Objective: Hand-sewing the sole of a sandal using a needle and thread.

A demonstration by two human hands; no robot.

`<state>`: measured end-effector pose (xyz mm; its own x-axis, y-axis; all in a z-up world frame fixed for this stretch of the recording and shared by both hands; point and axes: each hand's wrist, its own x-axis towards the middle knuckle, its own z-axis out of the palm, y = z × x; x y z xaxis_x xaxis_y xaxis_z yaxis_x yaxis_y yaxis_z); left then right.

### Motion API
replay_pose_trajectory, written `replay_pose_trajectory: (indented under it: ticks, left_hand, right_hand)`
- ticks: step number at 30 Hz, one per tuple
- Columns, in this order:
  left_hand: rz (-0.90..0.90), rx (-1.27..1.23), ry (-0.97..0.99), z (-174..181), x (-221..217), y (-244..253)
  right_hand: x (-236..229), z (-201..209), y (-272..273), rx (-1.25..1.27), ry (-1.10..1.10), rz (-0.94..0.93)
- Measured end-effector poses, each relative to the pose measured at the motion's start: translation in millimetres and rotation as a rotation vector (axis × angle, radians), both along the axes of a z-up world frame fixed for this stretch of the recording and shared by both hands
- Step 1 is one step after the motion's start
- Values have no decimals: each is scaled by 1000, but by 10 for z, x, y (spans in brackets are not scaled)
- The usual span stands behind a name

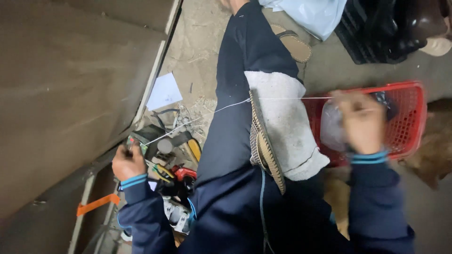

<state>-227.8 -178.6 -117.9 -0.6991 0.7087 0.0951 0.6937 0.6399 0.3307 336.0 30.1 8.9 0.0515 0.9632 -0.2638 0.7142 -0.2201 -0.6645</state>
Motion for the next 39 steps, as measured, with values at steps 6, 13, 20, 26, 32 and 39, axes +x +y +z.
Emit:
replay_pose_trajectory:
  ticks: [6, 13, 20, 26, 32, 39]
  left_hand:
    - [-341, 78, -240, 587, 1100, 875]
    - [-822, 189, -392, 1185, 2418, 1747]
    - [-808, -68, -429, 1160, 2666, 1870]
    - [-704, 36, -465, 1094, 2946, 1809]
    - [-756, 127, -383, 1161, 3046, 1817]
    - [-758, 58, -522, 1219, 3050, 1825]
  right_hand:
    - [34, 477, -24, -8, 841, -206]
    - [-712, 803, -15, 35, 890, 320]
    - [-898, 738, -192, -100, 3, 411]
    - [-790, 488, -337, 89, 123, 311]
    - [-649, 67, -576, 93, 108, 110]
    - [-778, 270, -348, 45, 66, 225]
